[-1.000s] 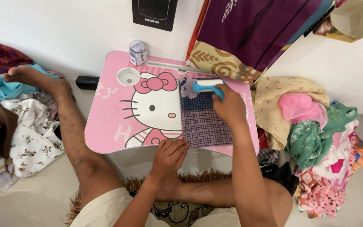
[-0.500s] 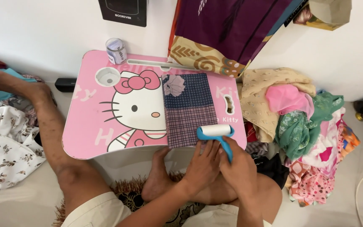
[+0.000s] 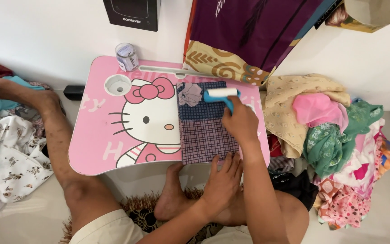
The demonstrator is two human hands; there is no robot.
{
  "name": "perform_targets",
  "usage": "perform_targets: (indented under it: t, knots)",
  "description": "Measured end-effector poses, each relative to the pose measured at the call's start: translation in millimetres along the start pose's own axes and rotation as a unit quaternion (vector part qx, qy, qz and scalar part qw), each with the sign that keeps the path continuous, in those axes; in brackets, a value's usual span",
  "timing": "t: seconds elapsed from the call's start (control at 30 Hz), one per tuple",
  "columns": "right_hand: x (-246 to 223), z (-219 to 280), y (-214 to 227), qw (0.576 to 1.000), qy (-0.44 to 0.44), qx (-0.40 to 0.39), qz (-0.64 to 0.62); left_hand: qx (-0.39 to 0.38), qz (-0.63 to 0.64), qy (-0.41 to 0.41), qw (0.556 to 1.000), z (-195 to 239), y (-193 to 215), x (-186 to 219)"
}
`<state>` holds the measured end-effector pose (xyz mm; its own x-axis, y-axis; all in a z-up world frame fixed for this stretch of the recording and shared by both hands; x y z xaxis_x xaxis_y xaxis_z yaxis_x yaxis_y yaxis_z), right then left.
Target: The person uses a lint roller to clean a small checkered piece of fabric placed on a pink Hello Kitty lap desk. They repeatedly roll the adhesive roller over the fabric, fold it, and place it into a clear plastic bag.
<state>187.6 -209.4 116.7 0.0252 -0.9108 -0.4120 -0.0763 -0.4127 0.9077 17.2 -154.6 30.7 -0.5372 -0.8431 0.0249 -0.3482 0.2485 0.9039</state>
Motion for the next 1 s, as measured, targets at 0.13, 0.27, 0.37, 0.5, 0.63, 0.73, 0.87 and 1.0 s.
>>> perform_targets:
  t: [0.13, 0.27, 0.37, 0.5, 0.63, 0.73, 0.87, 1.0]
  knots:
    - [-5, -33, -5, 1.000, -0.003, 0.002, -0.018, 0.020, -0.005, 0.002, 1.000, -1, 8, -3]
    - [0, -21, 5, 0.999, 0.000, 0.006, -0.043, 0.022, 0.010, 0.002, 1.000, 0, 16, -4]
    - [-9, 43, 37, 0.999, 0.007, 0.020, -0.048, 0.010, 0.038, 0.000, 0.999, -1, 12, -5]
    - [-7, 146, 53, 0.997, -0.063, -0.014, -0.047, 0.007, 0.053, -0.002, 0.999, 2, 10, -2]
    - [7, 167, 32, 0.992, -0.115, -0.039, -0.018, 0.058, 0.149, 0.010, 0.987, -3, 28, -9]
    - [1, 141, 32, 0.995, -0.090, -0.021, -0.025, 0.077, 0.117, -0.013, 0.990, 1, 23, -5]
    - [-4, 73, 13, 1.000, -0.018, -0.020, -0.013, 0.021, 0.075, -0.008, 0.997, 0, 9, -4]
    - [2, 2, -18, 0.998, 0.053, 0.036, 0.009, 0.025, 0.025, -0.002, 0.999, 0, 10, -4]
Point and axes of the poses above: each hand's wrist, its own z-axis away from the middle knuckle, its own y-axis out of the back of the hand, x = y × z, the point moved 4 cm from there along -z, towards the middle knuckle, and after that the axes turned 2 degrees about -z, right-handed, at the moved point
